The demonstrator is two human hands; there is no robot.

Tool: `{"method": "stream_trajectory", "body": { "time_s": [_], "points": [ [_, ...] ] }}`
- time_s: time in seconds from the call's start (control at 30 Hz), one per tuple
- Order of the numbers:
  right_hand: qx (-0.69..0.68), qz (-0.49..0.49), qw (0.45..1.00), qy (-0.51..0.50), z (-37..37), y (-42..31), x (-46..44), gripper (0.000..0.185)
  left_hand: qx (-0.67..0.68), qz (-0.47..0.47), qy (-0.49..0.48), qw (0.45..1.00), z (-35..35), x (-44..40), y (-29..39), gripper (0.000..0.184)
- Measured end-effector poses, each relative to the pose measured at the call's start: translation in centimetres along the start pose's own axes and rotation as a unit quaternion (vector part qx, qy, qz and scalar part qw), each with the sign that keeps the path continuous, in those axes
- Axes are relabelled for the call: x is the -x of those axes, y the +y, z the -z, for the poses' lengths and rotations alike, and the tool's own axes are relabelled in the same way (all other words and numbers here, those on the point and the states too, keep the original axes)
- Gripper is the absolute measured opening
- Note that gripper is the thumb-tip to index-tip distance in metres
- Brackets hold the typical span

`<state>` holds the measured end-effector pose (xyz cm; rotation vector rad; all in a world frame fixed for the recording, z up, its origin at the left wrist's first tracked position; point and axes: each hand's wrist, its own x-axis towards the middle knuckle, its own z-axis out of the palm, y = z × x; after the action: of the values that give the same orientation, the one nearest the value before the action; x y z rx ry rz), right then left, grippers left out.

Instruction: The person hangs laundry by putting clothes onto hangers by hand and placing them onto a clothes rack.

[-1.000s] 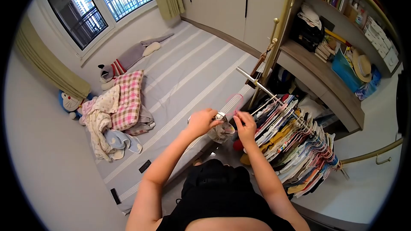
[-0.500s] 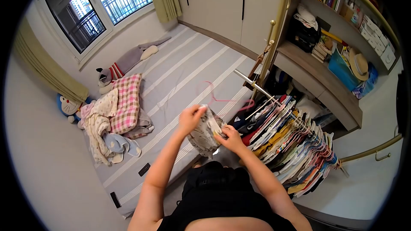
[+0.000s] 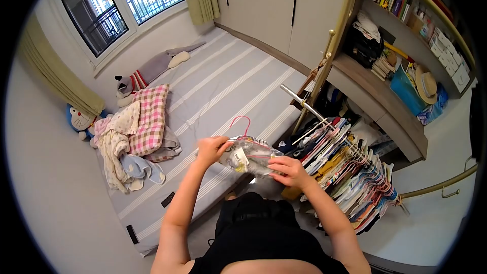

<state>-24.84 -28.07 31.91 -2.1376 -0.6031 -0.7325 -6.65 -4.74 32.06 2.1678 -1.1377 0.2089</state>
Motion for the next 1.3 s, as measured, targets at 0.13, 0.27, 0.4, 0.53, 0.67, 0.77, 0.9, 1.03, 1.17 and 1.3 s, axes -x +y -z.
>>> {"method": "stream_trajectory", "body": {
  "time_s": [0.13,0.27,0.4,0.53,0.67,0.77,0.9,1.03,1.17,1.3],
  "points": [
    [0.210,-0.164,0.954,0.137,-1.8,0.9,-0.3,0.028,0.097,-0.020,0.012,0.995,-2.0,0.0,0.7,0.014],
    [0.116,-0.212,0.969,0.044,-2.4,3.8,1.4,0.018,0.097,-0.065,0.021,0.993,-3.9,-0.2,1.5,0.012],
    [0.091,-0.194,0.972,0.093,-2.5,3.0,0.9,0.011,0.089,-0.081,0.028,0.992,-5.3,0.0,1.9,0.011],
    [-0.001,-0.284,0.944,0.170,-1.7,3.7,2.2,0.010,0.032,-0.040,0.072,0.996,-5.4,-0.3,0.8,0.008],
    [-0.153,-0.445,0.858,0.207,-1.8,3.2,3.8,0.013,0.014,-0.060,0.050,0.997,-5.9,-0.6,-0.3,0.014],
    [-0.163,-0.417,0.851,0.274,-4.2,2.9,5.0,0.013,0.051,-0.013,0.025,0.998,-7.8,-0.8,-1.3,0.036],
    [-0.354,-0.489,0.766,0.220,-8.5,5.2,8.3,0.012,0.168,0.148,-0.065,0.973,-13.7,0.5,-2.1,0.057],
    [-0.470,-0.514,0.665,0.269,-11.7,6.7,8.5,0.016,0.244,0.185,-0.210,0.928,-16.8,1.1,-0.5,0.053],
    [-0.496,-0.482,0.625,0.361,-12.0,8.5,6.2,0.017,0.300,0.156,-0.220,0.915,-18.4,-0.8,-0.8,0.045],
    [-0.495,-0.454,0.584,0.455,-11.3,12.0,3.6,0.019,0.314,0.113,-0.226,0.915,-18.3,-4.6,-1.4,0.043]
  ]
}}
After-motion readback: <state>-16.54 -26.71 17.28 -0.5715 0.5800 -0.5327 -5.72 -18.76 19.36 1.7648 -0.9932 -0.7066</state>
